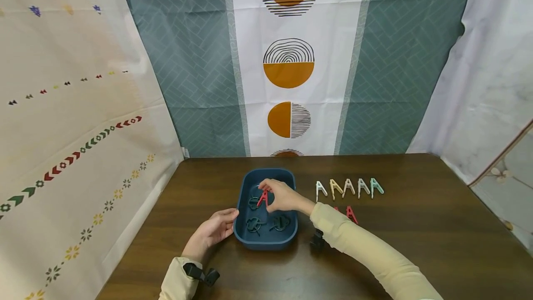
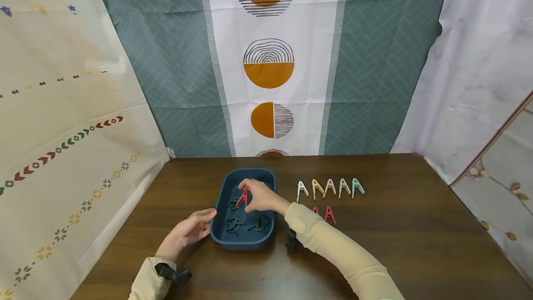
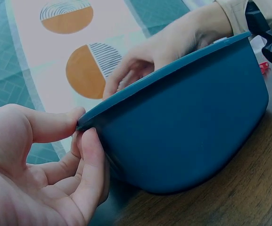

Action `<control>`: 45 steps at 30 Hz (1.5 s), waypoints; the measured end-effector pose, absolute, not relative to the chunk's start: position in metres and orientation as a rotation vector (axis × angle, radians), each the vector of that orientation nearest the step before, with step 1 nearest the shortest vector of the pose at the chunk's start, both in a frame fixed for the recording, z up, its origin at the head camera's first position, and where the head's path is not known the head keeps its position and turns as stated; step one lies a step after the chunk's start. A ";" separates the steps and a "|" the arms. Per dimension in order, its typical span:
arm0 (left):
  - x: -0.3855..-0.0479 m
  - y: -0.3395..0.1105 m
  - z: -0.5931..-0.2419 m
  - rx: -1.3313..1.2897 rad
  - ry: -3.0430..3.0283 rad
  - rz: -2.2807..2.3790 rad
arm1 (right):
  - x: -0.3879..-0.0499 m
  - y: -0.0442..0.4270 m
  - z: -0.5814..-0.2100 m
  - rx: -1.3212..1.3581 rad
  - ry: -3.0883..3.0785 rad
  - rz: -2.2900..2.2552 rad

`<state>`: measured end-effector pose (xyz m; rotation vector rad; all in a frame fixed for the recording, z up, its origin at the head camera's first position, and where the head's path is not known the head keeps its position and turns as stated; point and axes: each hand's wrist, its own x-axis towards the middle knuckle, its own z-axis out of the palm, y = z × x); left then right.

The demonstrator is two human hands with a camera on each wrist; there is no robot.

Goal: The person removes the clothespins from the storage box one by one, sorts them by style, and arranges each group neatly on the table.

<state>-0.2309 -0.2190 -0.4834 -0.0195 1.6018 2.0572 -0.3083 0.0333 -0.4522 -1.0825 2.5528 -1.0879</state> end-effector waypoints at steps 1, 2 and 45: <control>-0.231 -0.219 -0.484 -0.012 1.594 2.062 | -0.309 0.035 -0.451 -1.095 2.542 -1.107; -0.231 -0.219 -0.484 -0.002 1.585 2.066 | -0.309 0.037 -0.450 -1.102 2.534 -1.124; -0.231 -0.222 -0.487 0.081 1.436 2.089 | -0.292 0.151 -0.429 -1.026 2.443 -1.354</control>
